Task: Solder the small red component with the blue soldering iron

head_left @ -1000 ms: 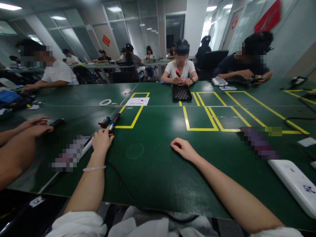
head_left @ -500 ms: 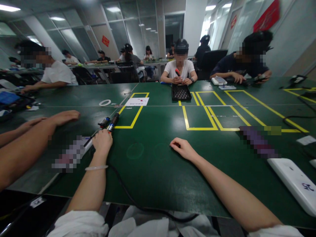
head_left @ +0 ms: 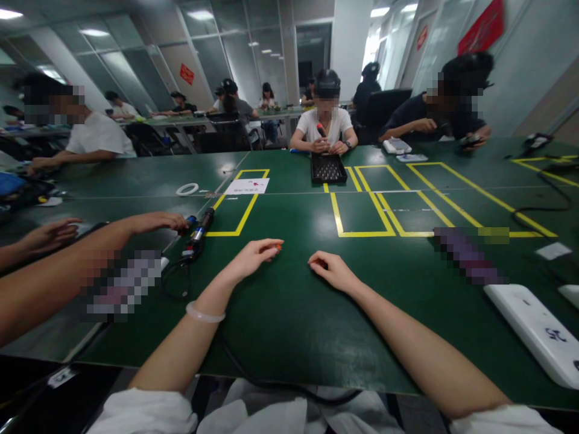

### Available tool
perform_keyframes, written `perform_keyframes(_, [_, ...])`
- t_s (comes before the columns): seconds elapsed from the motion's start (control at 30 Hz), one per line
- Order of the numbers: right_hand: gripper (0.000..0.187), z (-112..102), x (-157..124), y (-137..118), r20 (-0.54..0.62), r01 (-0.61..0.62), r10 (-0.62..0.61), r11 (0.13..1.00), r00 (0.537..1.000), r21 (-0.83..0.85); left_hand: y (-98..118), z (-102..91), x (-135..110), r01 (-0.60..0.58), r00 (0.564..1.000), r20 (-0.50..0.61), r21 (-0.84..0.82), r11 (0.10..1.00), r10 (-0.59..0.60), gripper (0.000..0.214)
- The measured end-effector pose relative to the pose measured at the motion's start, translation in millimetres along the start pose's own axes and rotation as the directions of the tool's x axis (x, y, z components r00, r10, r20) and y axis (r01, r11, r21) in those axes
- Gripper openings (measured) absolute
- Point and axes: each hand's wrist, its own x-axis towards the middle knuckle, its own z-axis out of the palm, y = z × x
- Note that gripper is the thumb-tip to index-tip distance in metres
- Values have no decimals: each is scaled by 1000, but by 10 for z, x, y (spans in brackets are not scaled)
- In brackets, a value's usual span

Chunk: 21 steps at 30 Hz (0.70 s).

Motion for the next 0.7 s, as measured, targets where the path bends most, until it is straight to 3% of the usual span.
perform_keyframes(0.07, [17,5,-5,12,13,9,-10,998,1000,59,154,252,32,-34,992,120,-37,999,38,51])
perform_keyframes(0.17, [38,6,-10,0,45,40,-46,992,998,119,228,512,82,-67,972,221,-77,995,82,50])
perform_keyframes(0.23, [30,6,-11,-20,68,47,-54,994,996,103,203,602,111,-69,965,243,-110,992,94,51])
perform_keyframes(0.33, [16,9,-14,-45,58,35,-39,997,998,67,141,652,131,-18,972,226,-174,985,58,50])
perform_keyframes(0.53, [15,24,-10,-50,30,33,-36,996,999,80,67,687,109,92,982,184,-297,950,-38,28])
perform_keyframes(0.7, [21,47,0,-17,9,17,-18,995,1000,103,65,743,100,-7,994,100,-322,947,41,26])
